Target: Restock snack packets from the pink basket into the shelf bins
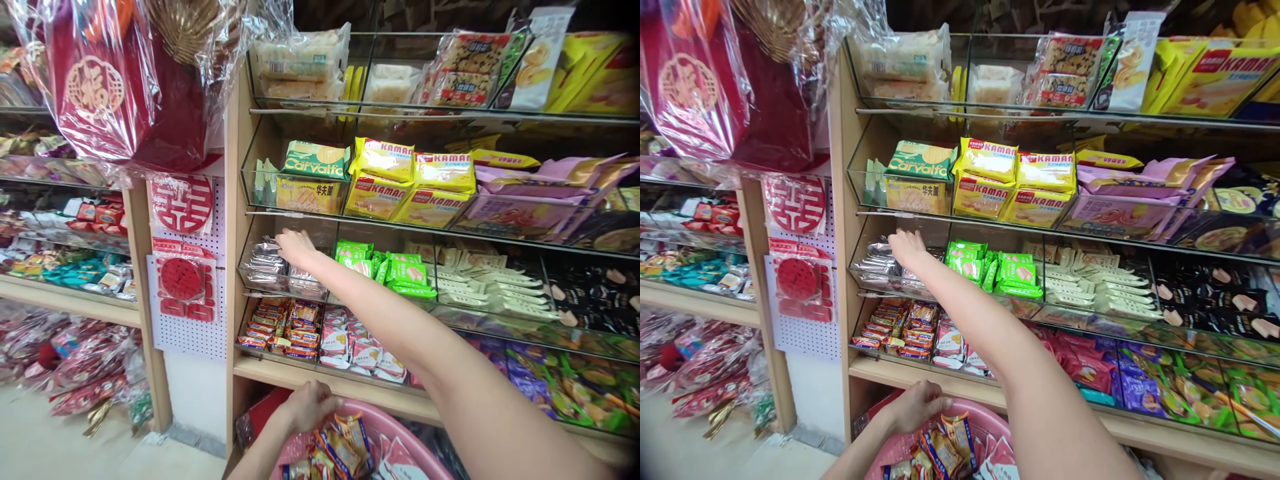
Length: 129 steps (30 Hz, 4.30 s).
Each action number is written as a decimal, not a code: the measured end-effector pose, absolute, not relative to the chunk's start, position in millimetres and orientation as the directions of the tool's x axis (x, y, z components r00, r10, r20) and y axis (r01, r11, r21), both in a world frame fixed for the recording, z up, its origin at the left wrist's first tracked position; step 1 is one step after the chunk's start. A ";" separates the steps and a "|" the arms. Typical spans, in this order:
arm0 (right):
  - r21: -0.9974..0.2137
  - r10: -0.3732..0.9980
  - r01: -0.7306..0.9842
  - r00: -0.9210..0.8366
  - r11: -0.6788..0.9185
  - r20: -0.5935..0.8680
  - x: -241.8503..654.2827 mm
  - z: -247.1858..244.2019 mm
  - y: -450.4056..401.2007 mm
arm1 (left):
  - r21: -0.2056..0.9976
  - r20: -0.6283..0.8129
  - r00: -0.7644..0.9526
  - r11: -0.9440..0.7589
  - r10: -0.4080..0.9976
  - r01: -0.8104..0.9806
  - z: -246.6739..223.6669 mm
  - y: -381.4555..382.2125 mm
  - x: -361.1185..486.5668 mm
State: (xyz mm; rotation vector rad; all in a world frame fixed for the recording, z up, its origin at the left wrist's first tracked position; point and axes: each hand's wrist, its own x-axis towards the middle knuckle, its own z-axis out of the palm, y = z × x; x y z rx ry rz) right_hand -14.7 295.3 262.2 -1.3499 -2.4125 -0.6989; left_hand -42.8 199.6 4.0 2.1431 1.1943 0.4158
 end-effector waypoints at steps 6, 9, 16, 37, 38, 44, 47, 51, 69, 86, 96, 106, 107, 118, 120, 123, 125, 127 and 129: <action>0.257 0.681 0.838 -0.542 0.482 0.492 -11.1 261.0 288.0 | 0.672 -0.022 0.546 -0.392 0.837 0.629 0.9 204.6 -41.3; 0.250 0.661 0.828 -0.553 0.502 0.507 -7.9 261.7 284.0 | 0.668 -0.026 0.550 -0.395 0.835 0.631 -0.2 206.7 -39.9; 0.226 0.605 0.800 -0.576 0.556 0.549 -4.7 259.7 277.1 | 0.679 -0.049 0.546 -0.374 0.836 0.632 7.0 203.9 -38.1; -0.731 0.892 0.512 -0.262 0.451 0.367 175.2 129.1 34.8 | 0.694 0.007 0.614 -0.446 0.789 0.565 12.0 199.7 -37.9; -0.799 0.924 0.469 -0.250 0.376 0.288 180.4 118.5 23.0 | 0.691 0.008 0.613 -0.447 0.790 0.568 13.1 199.4 -37.1; -0.998 0.964 0.006 -0.255 -0.070 -0.070 182.9 91.0 -28.1 | 0.674 -0.008 0.598 -0.438 0.801 0.595 16.0 199.2 -34.3; -0.953 0.933 -0.215 -0.335 -0.215 -0.134 176.0 91.4 -34.1 | 0.675 -0.013 0.597 -0.433 0.802 0.597 16.6 197.6 -34.2; -0.955 0.935 -0.200 -0.323 -0.218 -0.145 168.6 90.0 -30.9 | 0.682 -0.009 0.598 -0.433 0.801 0.590 17.5 195.4 -35.2; -0.820 0.971 0.560 -0.237 0.115 -0.025 134.8 68.1 -30.3 | 0.697 0.000 0.584 -0.419 0.812 0.582 12.7 196.7 -37.6; -0.580 0.919 0.738 -0.390 0.345 0.051 127.3 65.4 -16.5 | 0.703 0.016 0.573 -0.417 0.819 0.576 13.2 195.2 -38.5; -0.630 0.912 0.693 -0.404 0.350 0.062 138.9 76.8 -14.3 | 0.706 0.013 0.574 -0.415 0.818 0.574 11.2 196.9 -39.3; -0.621 0.906 0.698 -0.421 0.357 0.047 145.3 84.2 -10.8 | 0.708 0.007 0.577 -0.411 0.817 0.574 11.8 197.0 -39.4; -0.617 0.903 0.698 -0.427 0.365 0.052 144.2 83.2 -10.5 | 0.708 0.006 0.578 -0.412 0.816 0.574 11.9 197.0 -39.2; -0.603 0.902 0.703 -0.427 0.377 0.066 129.6 71.2 -1.1 | 0.715 0.019 0.582 -0.418 0.813 0.560 7.8 197.9 -41.3; -0.621 0.908 0.698 -0.414 0.358 0.058 129.8 71.7 -0.7 | 0.720 0.021 0.581 -0.416 0.814 0.556 5.0 199.9 -42.0; -0.656 0.916 0.677 -0.399 0.334 0.054 131.3 70.3 -1.2 | 0.724 0.025 0.578 -0.413 0.816 0.552 1.7 202.5 -42.8; -0.664 0.921 0.674 -0.384 0.322 0.057 132.7 68.3 -1.7 | 0.726 0.020 0.576 -0.408 0.817 0.554 0.9 203.1 -43.1; -0.660 0.928 0.685 -0.369 0.308 0.050 134.3 68.3 -1.7 | 0.725 0.012 0.572 -0.401 0.820 0.560 1.4 202.8 -43.1; -0.651 0.933 0.701 -0.357 0.291 0.033 135.9 73.7 -0.1 | 0.722 0.011 0.569 -0.401 0.822 0.564 2.3 202.2 -43.0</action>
